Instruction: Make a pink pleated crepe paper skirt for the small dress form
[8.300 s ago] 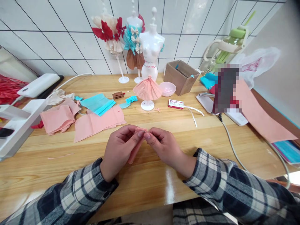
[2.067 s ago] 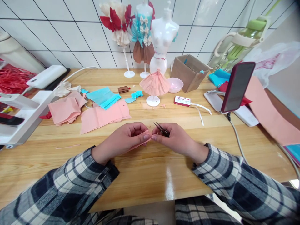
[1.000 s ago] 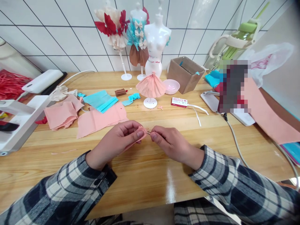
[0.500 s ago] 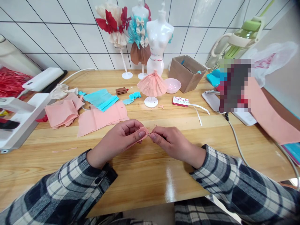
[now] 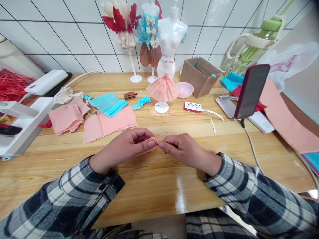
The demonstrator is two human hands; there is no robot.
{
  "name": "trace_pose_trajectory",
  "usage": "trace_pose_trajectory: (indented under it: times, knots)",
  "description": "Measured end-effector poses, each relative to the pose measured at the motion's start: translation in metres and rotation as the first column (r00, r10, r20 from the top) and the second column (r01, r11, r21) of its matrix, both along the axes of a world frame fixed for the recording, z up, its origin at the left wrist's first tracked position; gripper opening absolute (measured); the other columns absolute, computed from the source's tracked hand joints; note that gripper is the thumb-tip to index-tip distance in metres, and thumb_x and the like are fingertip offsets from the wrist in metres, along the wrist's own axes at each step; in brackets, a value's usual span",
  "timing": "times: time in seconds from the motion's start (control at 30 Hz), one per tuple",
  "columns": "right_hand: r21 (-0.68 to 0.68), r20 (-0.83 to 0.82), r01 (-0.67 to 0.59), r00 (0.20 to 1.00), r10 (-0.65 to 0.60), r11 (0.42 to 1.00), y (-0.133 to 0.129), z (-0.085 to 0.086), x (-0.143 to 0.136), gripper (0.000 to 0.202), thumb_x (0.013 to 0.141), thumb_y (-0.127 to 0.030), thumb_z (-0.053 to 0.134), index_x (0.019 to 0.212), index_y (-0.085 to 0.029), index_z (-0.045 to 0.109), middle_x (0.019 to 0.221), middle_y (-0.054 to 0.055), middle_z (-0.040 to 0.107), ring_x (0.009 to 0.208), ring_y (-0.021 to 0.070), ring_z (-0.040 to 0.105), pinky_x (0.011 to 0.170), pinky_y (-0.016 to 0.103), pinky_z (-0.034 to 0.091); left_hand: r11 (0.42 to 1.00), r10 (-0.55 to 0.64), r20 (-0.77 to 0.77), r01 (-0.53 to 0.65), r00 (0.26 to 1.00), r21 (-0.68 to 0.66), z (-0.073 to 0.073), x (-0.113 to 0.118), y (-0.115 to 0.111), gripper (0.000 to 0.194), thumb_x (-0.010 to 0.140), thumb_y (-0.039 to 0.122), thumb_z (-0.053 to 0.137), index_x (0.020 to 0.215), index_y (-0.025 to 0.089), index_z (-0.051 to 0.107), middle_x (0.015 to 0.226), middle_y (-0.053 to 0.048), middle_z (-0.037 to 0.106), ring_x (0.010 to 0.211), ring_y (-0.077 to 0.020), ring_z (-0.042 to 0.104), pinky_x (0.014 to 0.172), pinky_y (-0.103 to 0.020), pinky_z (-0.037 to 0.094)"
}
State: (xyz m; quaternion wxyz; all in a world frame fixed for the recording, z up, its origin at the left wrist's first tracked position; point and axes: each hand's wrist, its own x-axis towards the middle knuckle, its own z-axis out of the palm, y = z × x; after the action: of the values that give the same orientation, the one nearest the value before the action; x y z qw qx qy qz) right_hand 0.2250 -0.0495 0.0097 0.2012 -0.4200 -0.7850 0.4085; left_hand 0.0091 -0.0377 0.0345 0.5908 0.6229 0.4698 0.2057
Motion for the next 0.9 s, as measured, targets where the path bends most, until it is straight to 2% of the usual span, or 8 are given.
trace_pose_trajectory:
  times: [0.07,0.13,0.23,0.27,0.33,0.4,0.67,0.9]
  knots:
    - [-0.005,-0.03,0.035,0.999,-0.035,0.999,-0.001,-0.002,-0.001,0.045,0.096,-0.05,0.042,0.065,-0.018,0.049,0.059,-0.004,0.047,0.056,0.0092,0.041,0.053,0.023,0.027,0.999,0.003,-0.012,-0.003,1.0,0.049,-0.003,-0.004,0.003,0.034,0.075,0.048,0.071,0.092,0.02,0.072,0.081,-0.003,0.068,0.07,-0.0171,0.058,0.06,-0.023,0.045]
    - [-0.038,-0.125,0.136,0.982,-0.14,0.99,-0.001,-0.003,-0.001,0.044,0.096,-0.051,0.041,0.067,-0.019,0.05,0.059,-0.004,0.045,0.055,0.0095,0.041,0.053,0.023,0.029,0.969,0.177,0.053,-0.184,0.983,0.163,-0.007,-0.009,0.004,0.035,0.074,0.047,0.072,0.097,0.02,0.07,0.088,-0.004,0.068,0.077,-0.0185,0.059,0.066,-0.025,0.047]
    - [-0.172,-0.313,0.316,0.881,-0.356,0.933,-0.001,-0.003,-0.003,0.047,0.094,-0.058,0.039,0.07,-0.02,0.05,0.054,-0.005,0.04,0.049,0.0092,0.036,0.049,0.022,0.03,0.775,0.444,0.343,-0.547,0.827,0.315,-0.009,-0.014,-0.001,0.027,0.082,0.046,0.065,0.073,0.02,0.062,0.07,0.001,0.056,0.057,-0.0116,0.047,0.052,-0.022,0.039]
    - [-0.224,-0.36,0.346,0.839,-0.407,0.911,-0.001,-0.003,-0.003,0.048,0.093,-0.061,0.039,0.071,-0.02,0.049,0.053,-0.005,0.038,0.046,0.0091,0.035,0.046,0.022,0.03,0.788,0.401,0.391,-0.53,0.828,0.314,-0.008,-0.014,-0.004,0.034,0.083,0.048,0.062,0.065,0.019,0.058,0.064,0.002,0.051,0.051,-0.0105,0.041,0.046,-0.021,0.033]
    - [-0.305,-0.419,0.348,0.787,-0.453,0.886,-0.002,-0.003,-0.006,0.049,0.092,-0.065,0.038,0.071,-0.021,0.047,0.051,-0.006,0.037,0.043,0.0089,0.033,0.043,0.022,0.029,0.969,0.109,0.276,-0.164,0.955,0.184,-0.009,-0.007,-0.012,0.046,0.081,0.056,0.062,0.056,0.017,0.058,0.059,0.0,0.05,0.048,-0.0099,0.039,0.043,-0.022,0.029]
    - [-0.334,-0.446,0.32,0.775,-0.447,0.887,-0.004,-0.005,-0.009,0.05,0.091,-0.066,0.039,0.071,-0.021,0.047,0.051,-0.006,0.037,0.042,0.0086,0.033,0.041,0.022,0.028,0.986,-0.125,0.176,0.142,0.976,-0.09,-0.013,0.006,-0.019,0.048,0.079,0.061,0.06,0.078,0.015,0.07,0.067,-0.004,0.058,0.052,-0.0121,0.048,0.047,-0.023,0.036]
    - [-0.366,-0.507,0.282,0.739,-0.444,0.887,-0.011,-0.009,-0.018,0.048,0.091,-0.063,0.042,0.068,-0.02,0.046,0.053,-0.006,0.039,0.044,0.008,0.035,0.04,0.021,0.03,0.95,0.312,0.415,-0.272,0.855,-0.154,-0.033,0.037,-0.023,0.044,0.078,0.054,0.069,0.101,0.017,0.069,0.093,-0.006,0.066,0.085,-0.0174,0.057,0.079,-0.029,0.046]
    - [-0.417,-0.505,0.223,0.749,-0.428,0.881,-0.018,-0.014,-0.029,0.046,0.092,-0.061,0.041,0.071,-0.021,0.046,0.052,-0.005,0.042,0.042,0.0081,0.037,0.038,0.02,0.03,0.855,0.503,0.665,-0.21,0.552,-0.474,-0.031,0.046,-0.017,0.027,0.078,0.04,0.073,0.092,0.018,0.069,0.087,-0.002,0.067,0.079,-0.013,0.06,0.076,-0.026,0.049]
